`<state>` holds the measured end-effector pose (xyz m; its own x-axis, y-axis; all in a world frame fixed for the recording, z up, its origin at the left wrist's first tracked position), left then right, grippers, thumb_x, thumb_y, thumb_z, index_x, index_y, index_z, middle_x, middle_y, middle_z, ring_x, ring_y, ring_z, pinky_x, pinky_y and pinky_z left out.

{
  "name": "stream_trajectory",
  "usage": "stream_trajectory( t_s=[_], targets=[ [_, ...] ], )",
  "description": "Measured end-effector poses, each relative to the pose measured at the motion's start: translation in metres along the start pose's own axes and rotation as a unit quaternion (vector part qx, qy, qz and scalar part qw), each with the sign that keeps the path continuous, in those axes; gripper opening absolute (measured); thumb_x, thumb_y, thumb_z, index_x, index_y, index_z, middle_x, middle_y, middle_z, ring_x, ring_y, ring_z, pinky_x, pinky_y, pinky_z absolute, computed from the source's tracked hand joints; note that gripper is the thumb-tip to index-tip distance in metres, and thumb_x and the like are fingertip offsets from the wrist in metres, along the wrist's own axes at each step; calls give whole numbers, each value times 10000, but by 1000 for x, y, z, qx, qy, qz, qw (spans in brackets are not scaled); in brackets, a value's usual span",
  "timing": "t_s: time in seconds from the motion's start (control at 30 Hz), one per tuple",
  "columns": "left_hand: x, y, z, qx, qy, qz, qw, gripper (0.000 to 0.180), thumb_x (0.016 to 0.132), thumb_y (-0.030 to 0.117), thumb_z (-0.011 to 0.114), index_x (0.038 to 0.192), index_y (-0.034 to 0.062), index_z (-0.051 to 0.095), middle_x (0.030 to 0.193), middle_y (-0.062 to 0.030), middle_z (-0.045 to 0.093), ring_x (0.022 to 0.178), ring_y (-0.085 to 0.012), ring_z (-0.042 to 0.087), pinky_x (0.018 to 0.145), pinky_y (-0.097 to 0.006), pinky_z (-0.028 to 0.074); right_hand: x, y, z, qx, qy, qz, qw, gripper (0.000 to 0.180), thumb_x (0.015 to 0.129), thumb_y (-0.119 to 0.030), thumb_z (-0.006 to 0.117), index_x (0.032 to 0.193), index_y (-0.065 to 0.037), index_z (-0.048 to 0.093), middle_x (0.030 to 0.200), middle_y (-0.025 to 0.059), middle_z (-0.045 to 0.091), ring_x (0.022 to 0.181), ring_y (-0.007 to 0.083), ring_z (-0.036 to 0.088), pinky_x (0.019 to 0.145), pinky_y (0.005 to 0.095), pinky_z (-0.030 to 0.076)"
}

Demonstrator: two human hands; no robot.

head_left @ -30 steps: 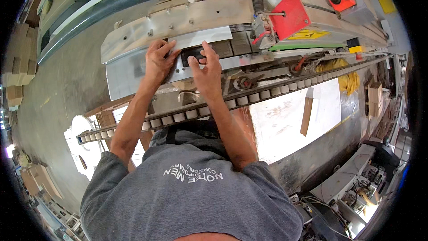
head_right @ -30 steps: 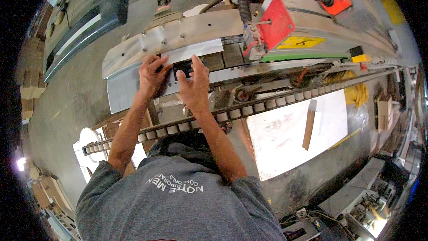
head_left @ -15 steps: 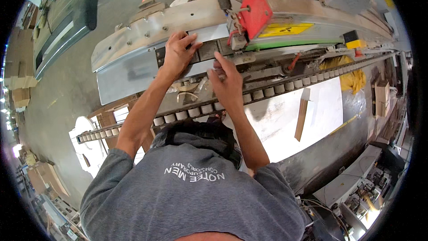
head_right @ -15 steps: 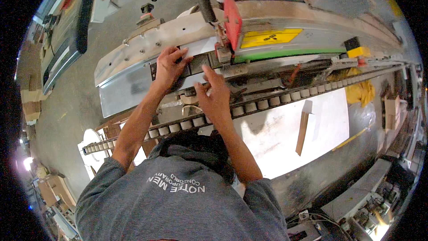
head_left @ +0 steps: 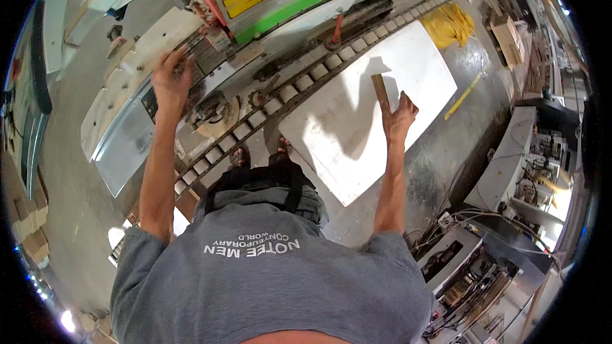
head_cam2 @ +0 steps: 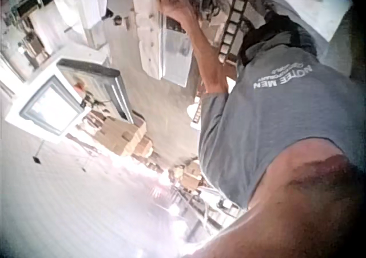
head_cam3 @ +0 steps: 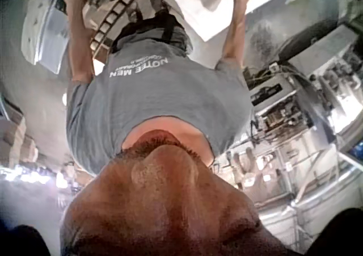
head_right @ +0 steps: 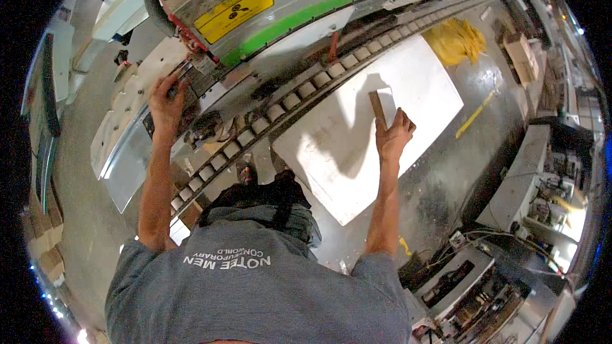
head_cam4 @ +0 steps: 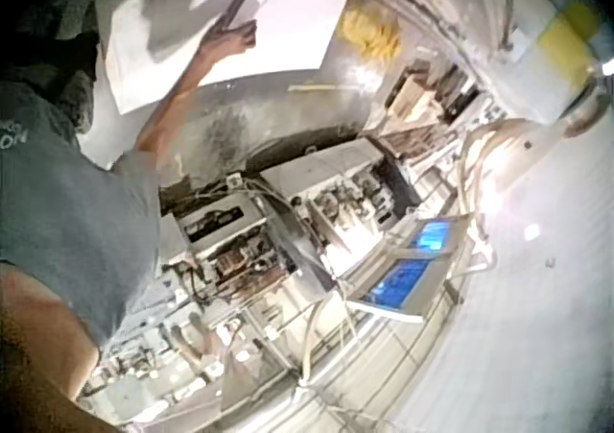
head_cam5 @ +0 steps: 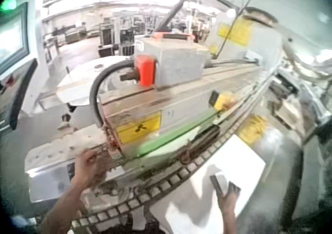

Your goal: The person uses an edge-banding machine by placing white panels one at a time onto the conveyor, retrieves a stack of panels from the floor, and places them onto a stack on the machine's feed table.

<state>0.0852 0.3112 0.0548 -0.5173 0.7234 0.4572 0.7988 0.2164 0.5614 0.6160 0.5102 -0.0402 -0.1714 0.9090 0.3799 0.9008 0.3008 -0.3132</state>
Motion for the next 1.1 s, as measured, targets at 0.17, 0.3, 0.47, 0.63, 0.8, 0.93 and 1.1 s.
stream_trajectory(
  t_s=[0.17,0.3,0.47,0.63,0.8,0.93,1.1],
  targets=[
    [-47,-25,-29,18,-3,-58,998,240,865,81,745,1097,20,752,944,-142,688,822,-273,671,763,-335,539,-2,40,17,-46,-112,39,992,589,792,-310,805,1263,1,635,1123,219,690,1087,400,584,918,517,486],
    [-77,-36,-58,-37,49,-87,994,206,875,69,739,1073,15,759,895,-120,688,779,-210,654,714,-303,526,-4,-8,-19,86,-15,-9,996,512,802,34,769,1295,8,633,1107,176,692,1099,324,627,907,413,582],
    [-114,-52,-107,-43,113,-125,985,229,854,33,740,1082,23,761,846,-94,674,702,-146,586,608,-283,475,-21,-190,-68,232,-134,-72,961,454,835,-6,746,1274,-64,651,1183,167,659,1097,286,632,869,422,561],
    [-149,-81,-165,-46,171,-168,970,241,845,3,734,1084,27,763,854,-89,675,692,-143,598,599,-277,478,-76,-420,-25,328,-245,-400,820,426,764,-53,783,1168,-64,647,1175,159,639,1107,360,567,969,487,445],
    [-168,-108,-207,-22,211,-191,958,251,845,0,735,1091,42,766,876,-90,683,702,-143,604,593,-281,484,-116,-553,33,356,-237,-531,731,433,764,-46,782,1164,-41,618,1208,143,611,1127,351,535,979,483,422],
    [-168,-120,-219,10,175,-204,963,288,814,9,773,1097,65,767,900,-100,690,766,-203,615,644,-319,510,-128,-593,27,386,-138,-498,764,383,792,-60,777,1146,-23,634,1169,157,606,1127,346,515,990,480,412],
    [-152,-126,-222,61,153,-129,978,357,732,69,860,1076,64,766,895,-112,685,822,-275,618,694,-369,527,-162,-554,62,552,-392,-164,718,348,940,-149,705,1228,23,613,964,119,649,820,177,611,712,321,533]
  ],
)
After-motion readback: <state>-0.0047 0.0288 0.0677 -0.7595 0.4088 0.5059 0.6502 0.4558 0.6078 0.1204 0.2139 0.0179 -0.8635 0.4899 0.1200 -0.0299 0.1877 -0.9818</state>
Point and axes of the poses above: each hand's wrist, its own x-axis towards the middle knuckle, its own z-axis out of the palm, y = z × x, the point moved 7 cm from there along x, towards the middle knuckle
